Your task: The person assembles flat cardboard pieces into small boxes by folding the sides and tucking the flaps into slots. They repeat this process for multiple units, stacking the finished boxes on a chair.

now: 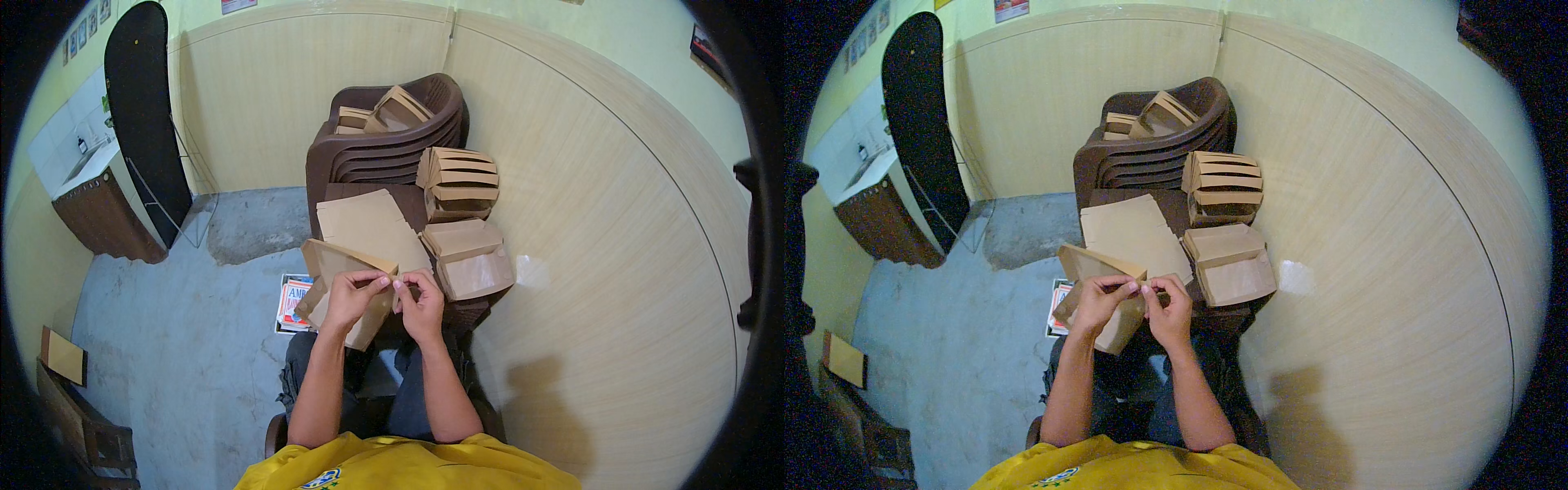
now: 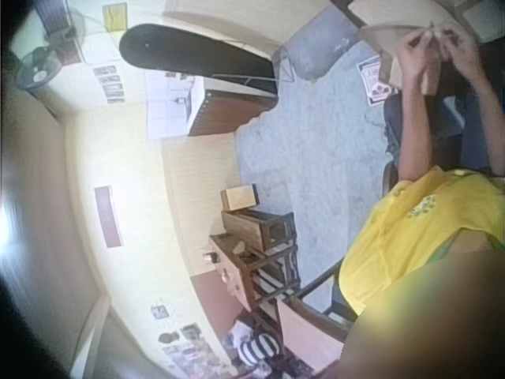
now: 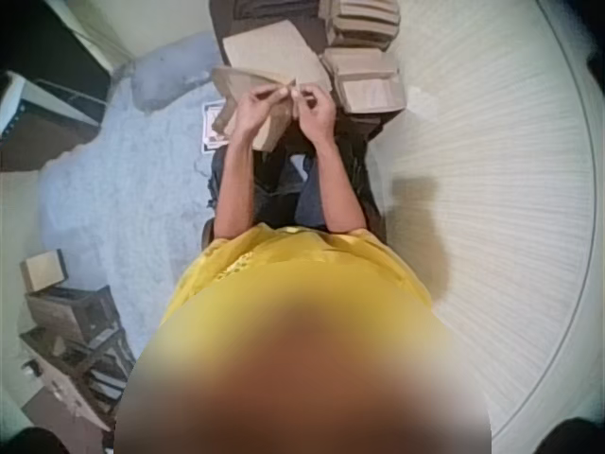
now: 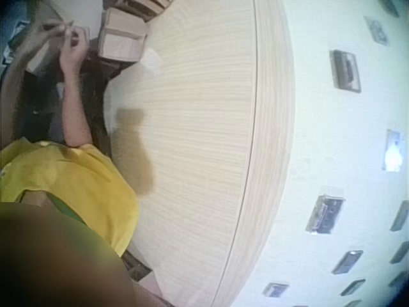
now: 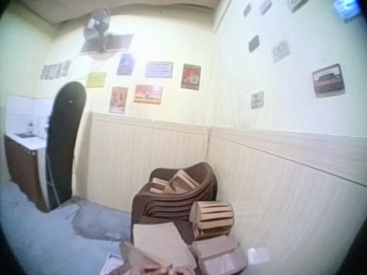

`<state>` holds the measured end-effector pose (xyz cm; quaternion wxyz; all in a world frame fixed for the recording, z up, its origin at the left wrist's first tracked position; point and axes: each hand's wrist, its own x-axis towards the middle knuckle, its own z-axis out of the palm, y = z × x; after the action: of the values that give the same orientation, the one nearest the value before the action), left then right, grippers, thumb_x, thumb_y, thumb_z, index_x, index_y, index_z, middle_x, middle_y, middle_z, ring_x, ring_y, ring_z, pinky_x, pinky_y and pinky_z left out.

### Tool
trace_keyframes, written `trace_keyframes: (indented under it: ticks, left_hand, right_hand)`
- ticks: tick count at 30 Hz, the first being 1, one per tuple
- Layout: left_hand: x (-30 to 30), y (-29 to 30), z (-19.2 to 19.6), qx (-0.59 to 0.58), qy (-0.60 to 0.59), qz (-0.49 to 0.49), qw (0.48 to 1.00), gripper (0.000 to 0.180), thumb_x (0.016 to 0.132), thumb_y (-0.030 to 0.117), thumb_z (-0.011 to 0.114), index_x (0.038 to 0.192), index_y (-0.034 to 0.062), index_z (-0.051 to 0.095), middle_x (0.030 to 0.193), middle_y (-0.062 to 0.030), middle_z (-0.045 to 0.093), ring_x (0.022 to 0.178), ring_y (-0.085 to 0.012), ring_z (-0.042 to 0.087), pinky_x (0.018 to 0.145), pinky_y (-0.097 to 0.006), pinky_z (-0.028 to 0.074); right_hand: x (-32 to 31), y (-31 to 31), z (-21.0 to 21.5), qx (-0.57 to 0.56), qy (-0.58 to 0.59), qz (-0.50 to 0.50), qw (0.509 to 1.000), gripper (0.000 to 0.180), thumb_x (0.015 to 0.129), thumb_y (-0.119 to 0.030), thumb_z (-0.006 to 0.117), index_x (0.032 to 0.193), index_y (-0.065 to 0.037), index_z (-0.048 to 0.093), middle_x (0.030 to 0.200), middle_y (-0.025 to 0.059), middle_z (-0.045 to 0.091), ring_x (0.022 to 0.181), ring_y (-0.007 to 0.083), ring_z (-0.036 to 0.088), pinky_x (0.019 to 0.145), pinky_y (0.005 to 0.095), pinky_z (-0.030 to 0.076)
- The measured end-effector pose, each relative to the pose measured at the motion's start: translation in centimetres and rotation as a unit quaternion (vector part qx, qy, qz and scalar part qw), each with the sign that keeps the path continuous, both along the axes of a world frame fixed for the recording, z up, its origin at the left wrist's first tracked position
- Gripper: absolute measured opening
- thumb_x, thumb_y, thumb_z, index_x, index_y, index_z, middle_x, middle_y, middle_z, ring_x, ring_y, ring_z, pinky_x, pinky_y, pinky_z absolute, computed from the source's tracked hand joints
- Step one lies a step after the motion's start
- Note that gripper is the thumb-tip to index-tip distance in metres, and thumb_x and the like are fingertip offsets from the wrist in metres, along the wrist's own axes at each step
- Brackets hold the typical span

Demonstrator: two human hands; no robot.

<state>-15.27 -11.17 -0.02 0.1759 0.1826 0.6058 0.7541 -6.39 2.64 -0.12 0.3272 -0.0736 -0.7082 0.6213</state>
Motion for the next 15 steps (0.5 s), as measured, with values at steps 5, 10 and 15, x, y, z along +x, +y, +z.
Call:
trace_keyframes:
  ticks: [5, 10, 15]
  left_hand:
    - [0.3, -0.5, 0.8, -0.033, 0.062, -0.009, 0.997, 0.019, 0.095, 0.008, 0.083, 0.109, -0.0043, 0.082, 0.102, -0.0096, 0.082, 0.092, -0.0161, 0.075, 0.086, -0.031, 0.061]
    - [1.0, -0.4, 1.0, -0.065, 0.189, 0.026, 0.980, 0.017, 0.095, 0.008, 0.083, 0.108, -0.0031, 0.083, 0.101, -0.0086, 0.082, 0.092, -0.0145, 0.074, 0.085, -0.030, 0.059]
    - [1.6, -0.1, 0.5, -0.035, 0.151, 0.033, 0.987, 0.017, 0.098, 0.009, 0.080, 0.109, -0.0043, 0.082, 0.097, -0.0103, 0.082, 0.091, -0.0135, 0.074, 0.084, -0.029, 0.059]
  right_hand:
    - [0.3, 0.5, 0.6, 0.012, -0.031, -0.003, 0.999, 0.006, 0.099, 0.001, 0.075, 0.100, 0.005, 0.070, 0.101, 0.0043, 0.063, 0.070, 0.0085, 0.064, 0.052, 0.0234, 0.052]
    - [0.4, 1.1, 0.1, 0.080, -0.029, -0.032, 0.996, 0.007, 0.096, 0.000, 0.078, 0.099, 0.005, 0.074, 0.099, 0.0041, 0.065, 0.077, 0.0092, 0.066, 0.054, 0.0230, 0.053]
    - [0.9, 1.6, 0.3, 0.132, -0.001, -0.012, 0.991, 0.010, 0.095, 0.000, 0.080, 0.102, 0.005, 0.076, 0.100, 0.0048, 0.066, 0.080, 0.0104, 0.068, 0.059, 0.0237, 0.056]
